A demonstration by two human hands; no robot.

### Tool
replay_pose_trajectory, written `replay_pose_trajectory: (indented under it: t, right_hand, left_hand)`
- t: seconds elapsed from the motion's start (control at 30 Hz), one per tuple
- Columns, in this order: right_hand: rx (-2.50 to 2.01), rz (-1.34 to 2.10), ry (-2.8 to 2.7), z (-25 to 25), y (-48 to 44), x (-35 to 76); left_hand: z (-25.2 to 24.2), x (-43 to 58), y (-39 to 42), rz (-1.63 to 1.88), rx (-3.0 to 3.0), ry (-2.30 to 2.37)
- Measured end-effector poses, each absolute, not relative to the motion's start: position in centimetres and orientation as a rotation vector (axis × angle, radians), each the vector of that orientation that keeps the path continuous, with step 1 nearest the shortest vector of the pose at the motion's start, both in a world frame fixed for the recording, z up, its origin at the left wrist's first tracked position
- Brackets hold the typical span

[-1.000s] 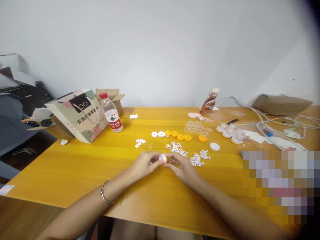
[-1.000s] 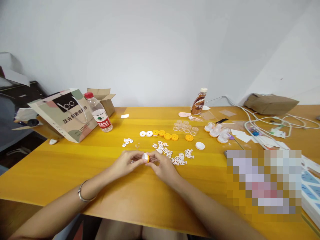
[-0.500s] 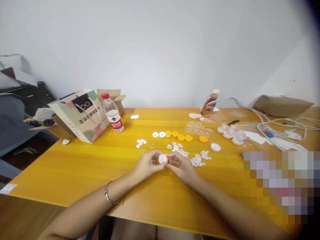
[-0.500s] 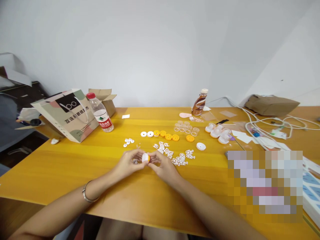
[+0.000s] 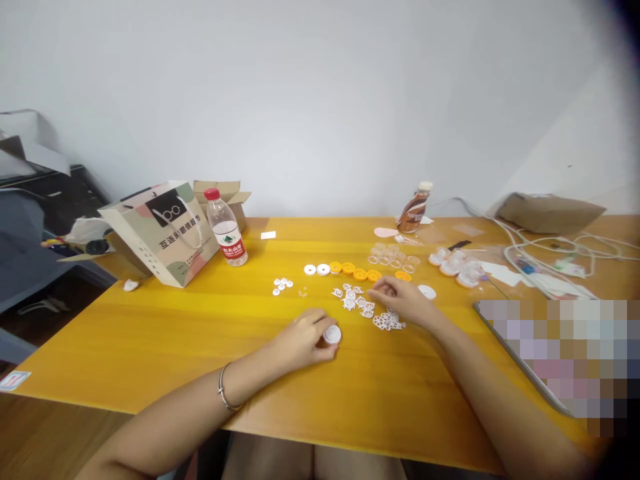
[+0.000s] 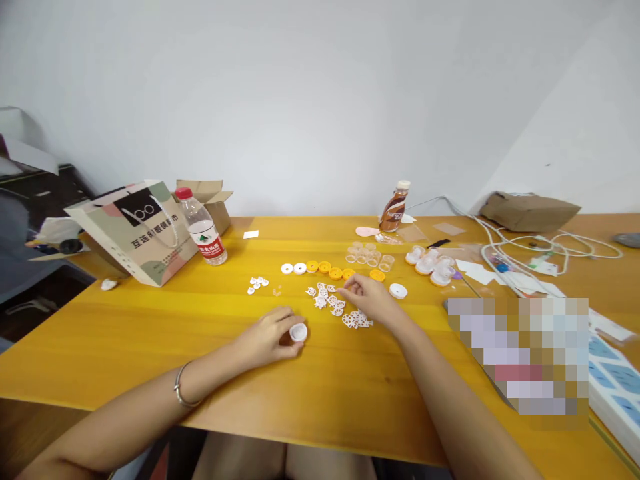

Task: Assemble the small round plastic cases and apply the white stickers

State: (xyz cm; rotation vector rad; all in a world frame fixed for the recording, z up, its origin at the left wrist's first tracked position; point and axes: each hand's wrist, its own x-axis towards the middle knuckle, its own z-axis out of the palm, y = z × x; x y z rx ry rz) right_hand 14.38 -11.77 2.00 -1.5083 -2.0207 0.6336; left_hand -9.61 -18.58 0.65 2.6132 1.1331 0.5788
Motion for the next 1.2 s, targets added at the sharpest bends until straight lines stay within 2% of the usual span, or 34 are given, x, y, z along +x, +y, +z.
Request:
replay_pose_trajectory:
  t: [0.23,0.43,0.63,1.2]
  right_hand:
    - [-1.598,0.653,-2.094,3.1,-11.9,15.5]
    - [-1.643,0.813,-2.276,4.0,-12.6,18.1]
    - [-1.507,0.914,-2.360,3.2,-12.9,17.0]
    - [-1.072,0.836,-2.410,2.2,-13.9,12.9]
  left_hand:
    - [1.2,-10.1,-17.3,0.681,2.600,1.084]
    - [1.4,-10.2,-16.9,0.662,2.573,1.060]
    - [1.5,-10.3,-16.8,0.677,2.576,1.041]
    - [0.8,-10.3,-15.0,0.722,2.577,1.057]
